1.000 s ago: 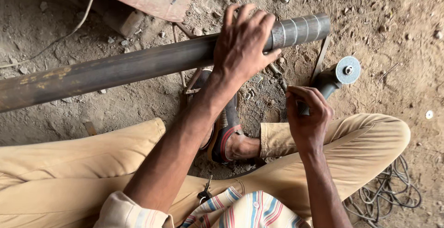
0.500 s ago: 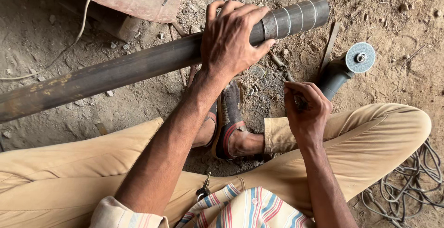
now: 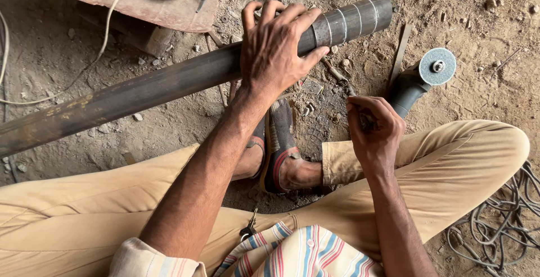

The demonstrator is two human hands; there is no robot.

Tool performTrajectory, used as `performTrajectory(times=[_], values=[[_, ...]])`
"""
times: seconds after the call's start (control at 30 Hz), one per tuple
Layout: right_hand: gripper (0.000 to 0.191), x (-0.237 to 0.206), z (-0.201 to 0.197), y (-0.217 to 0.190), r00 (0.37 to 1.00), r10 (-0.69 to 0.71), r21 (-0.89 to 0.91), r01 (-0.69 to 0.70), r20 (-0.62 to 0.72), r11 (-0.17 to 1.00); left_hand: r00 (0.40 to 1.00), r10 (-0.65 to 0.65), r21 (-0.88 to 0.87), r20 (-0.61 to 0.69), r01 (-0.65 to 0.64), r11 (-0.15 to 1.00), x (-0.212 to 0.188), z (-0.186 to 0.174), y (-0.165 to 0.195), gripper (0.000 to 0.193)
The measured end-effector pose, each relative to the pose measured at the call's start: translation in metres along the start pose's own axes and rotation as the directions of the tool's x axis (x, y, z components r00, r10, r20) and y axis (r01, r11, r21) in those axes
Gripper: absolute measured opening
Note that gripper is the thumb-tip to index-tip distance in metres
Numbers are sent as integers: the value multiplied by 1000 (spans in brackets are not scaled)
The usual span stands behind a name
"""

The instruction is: The person sits on the ground and wraps a thin wire around a black pipe multiple times. They hold the pipe with their left hand and use their right hand to wind the wire around the pipe's circumference.

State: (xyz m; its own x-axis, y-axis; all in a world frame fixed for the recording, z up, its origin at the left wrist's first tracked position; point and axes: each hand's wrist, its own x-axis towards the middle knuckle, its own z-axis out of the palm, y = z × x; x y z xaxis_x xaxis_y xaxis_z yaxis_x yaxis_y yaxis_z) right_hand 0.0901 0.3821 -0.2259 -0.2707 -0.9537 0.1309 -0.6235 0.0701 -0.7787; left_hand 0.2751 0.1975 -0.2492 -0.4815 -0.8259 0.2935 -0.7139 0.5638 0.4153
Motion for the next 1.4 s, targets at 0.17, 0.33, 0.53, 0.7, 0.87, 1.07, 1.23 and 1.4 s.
performTrajectory(times=[0.17, 0.33, 0.53, 0.7, 0.87, 1.07, 1.23, 1.4], values=[[13, 1, 1, 6, 1000, 11, 20, -11, 3, 1000, 1000, -29, -6, -4, 29, 1000, 1, -3, 3, 74], [13, 1, -1, 15, 999, -35, -10, 35, 1, 999, 999, -35, -45, -22, 34, 998, 5, -2, 4, 76], [11, -6, -4, 26, 1000, 22, -2, -22, -16, 1000, 999, -39, -56, 0, 39, 998, 4, 1, 3, 77], [15, -12, -14, 27, 989, 145, 99, -141, -38, 985, 998, -57, -80, 9, 58, 995, 5, -3, 5, 77], [13, -13, -19, 32, 982, 178, 140, -169, -56, 976, 998, -63, -35, 16, 64, 997, 8, -8, 13, 75], [12, -18, -22, 39, 984, 164, 161, -151, -66, 975, 998, -64, -7, 18, 64, 998, 6, -10, 18, 75], [12, -20, -22, 38, 977, 204, 185, -190, -58, 964, 995, -96, 2, 7, 96, 995, 3, -9, 19, 78], [12, -22, -22, 36, 975, 216, 165, -204, -57, 965, 998, -51, 74, 40, 48, 996, 2, -4, 15, 82]])
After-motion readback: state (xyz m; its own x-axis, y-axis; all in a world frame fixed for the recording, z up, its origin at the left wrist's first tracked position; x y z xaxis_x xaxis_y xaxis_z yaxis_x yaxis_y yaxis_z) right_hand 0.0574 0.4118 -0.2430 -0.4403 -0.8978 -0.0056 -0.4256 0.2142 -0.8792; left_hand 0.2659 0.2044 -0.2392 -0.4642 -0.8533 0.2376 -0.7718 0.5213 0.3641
